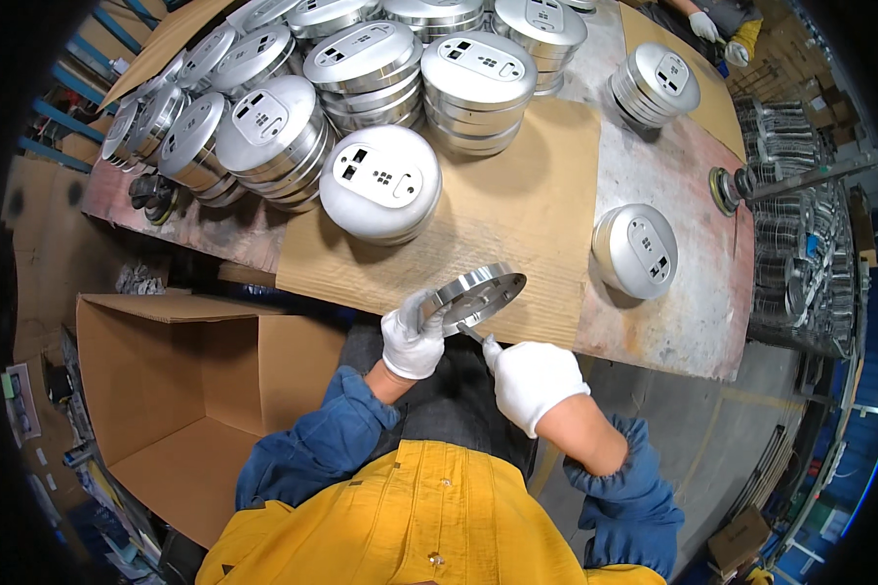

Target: The person uses a scraping tool to deburr the edges and interior surfaces of circular metal components, rotating and scraping each piece one by one.

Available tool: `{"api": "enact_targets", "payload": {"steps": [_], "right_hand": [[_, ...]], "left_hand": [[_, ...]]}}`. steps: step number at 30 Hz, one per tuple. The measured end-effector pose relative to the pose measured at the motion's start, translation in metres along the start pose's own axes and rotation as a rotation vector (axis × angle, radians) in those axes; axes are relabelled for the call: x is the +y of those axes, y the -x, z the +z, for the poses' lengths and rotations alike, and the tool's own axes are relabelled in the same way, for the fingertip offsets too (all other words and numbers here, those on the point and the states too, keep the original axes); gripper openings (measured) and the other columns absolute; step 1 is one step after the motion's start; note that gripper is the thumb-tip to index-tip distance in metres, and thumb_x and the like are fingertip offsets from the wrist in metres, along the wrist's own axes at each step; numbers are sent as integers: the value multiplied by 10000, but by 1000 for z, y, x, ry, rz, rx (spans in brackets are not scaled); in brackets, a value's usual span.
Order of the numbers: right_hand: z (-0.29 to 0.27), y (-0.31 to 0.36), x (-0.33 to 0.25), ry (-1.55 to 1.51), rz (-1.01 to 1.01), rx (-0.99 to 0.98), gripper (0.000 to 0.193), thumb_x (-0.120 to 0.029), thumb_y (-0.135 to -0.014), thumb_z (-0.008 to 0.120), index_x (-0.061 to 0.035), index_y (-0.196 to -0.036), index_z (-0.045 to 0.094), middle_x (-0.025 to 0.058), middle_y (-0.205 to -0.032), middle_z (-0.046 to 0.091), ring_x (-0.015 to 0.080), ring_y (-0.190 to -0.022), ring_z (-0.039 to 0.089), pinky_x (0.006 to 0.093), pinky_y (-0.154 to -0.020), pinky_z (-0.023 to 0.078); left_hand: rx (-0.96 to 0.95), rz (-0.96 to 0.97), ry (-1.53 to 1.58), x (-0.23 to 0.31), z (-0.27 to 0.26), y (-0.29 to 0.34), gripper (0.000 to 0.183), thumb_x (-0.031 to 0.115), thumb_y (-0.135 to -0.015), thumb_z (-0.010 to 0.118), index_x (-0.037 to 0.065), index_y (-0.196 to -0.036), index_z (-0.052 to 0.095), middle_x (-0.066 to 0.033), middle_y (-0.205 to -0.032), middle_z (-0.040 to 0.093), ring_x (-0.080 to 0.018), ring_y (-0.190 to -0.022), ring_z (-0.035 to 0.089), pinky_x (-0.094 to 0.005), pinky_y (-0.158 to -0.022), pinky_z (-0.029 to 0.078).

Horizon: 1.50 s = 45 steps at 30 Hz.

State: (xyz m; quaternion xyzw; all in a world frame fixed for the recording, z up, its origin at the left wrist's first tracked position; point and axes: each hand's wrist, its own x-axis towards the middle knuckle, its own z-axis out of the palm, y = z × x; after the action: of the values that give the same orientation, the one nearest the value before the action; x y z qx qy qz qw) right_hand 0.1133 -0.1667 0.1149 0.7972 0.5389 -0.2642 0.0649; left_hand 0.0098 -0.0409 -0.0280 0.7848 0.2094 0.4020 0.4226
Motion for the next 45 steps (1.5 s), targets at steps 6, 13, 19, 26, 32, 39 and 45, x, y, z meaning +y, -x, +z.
{"api": "enact_targets", "payload": {"steps": [6, 13, 19, 26, 32, 39, 45], "right_hand": [[24, 5, -9, -1, 55, 46, 438, -108, -805, 482, -56, -1233, 556, 173, -744, 621, 328, -632, 638, 438, -550, 509], [145, -1, -14, 55, 173, 551, 519, -98, -824, 568, -143, -1337, 503, 78, -669, 521, 219, -478, 552, 359, -454, 482], [150, -20, -7, -1141, 435, 1032, 643, 4, -829, 652, -65, -1413, 393, 60, -790, 623, 123, -539, 519, 271, -502, 462], [88, -35, 16, -1573, 406, 1017, 651, 40, -821, 636, -31, -1413, 373, 31, -780, 601, 51, -475, 469, 201, -407, 392], [73, -45, 61, -1185, 222, 939, 546, 43, -820, 638, -35, -1341, 491, -13, -788, 585, 27, -607, 470, 196, -551, 441], [56, -6, 57, -1018, 302, 982, 525, -73, -849, 655, -117, -1350, 502, 50, -823, 637, 116, -687, 570, 247, -676, 482], [35, 26, 32, -181, 184, 255, 347, -207, -874, 537, -148, -1215, 567, 158, -796, 626, 349, -711, 633, 436, -638, 504]], "left_hand": [[95, -145, 3, 1, 6, -2, 240, 177, -877, 647, 28, -1052, 579, -150, -713, 639, -339, -591, 636, -384, -521, 492], [200, -156, -51, 2, 10, -5, 223, 190, -902, 624, 22, -1040, 577, -171, -726, 632, -381, -646, 634, -399, -537, 490], [210, -557, 270, 10, 20, -1, 275, 219, -928, 601, -10, -1079, 575, -150, -890, 664, -256, -768, 648, -330, -698, 496], [-49, -595, 541, 29, -1, -24, 313, 145, -876, 679, -52, -1091, 566, -112, -1001, 645, -146, -885, 591, -272, -800, 487], [-457, -349, -57, 31, -6, -67, 368, 301, -802, 720, 6, -1008, 643, -168, -814, 680, -280, -756, 682, -349, -699, 536], [-264, -430, -186, 26, -3, -68, 257, 250, -812, 719, 22, -923, 684, -154, -808, 684, -246, -710, 679, -327, -656, 510], [-332, -307, -347, 42, 4, -75, 225, 297, -810, 710, 83, -875, 682, -146, -741, 657, -313, -676, 647, -369, -599, 501]]}}
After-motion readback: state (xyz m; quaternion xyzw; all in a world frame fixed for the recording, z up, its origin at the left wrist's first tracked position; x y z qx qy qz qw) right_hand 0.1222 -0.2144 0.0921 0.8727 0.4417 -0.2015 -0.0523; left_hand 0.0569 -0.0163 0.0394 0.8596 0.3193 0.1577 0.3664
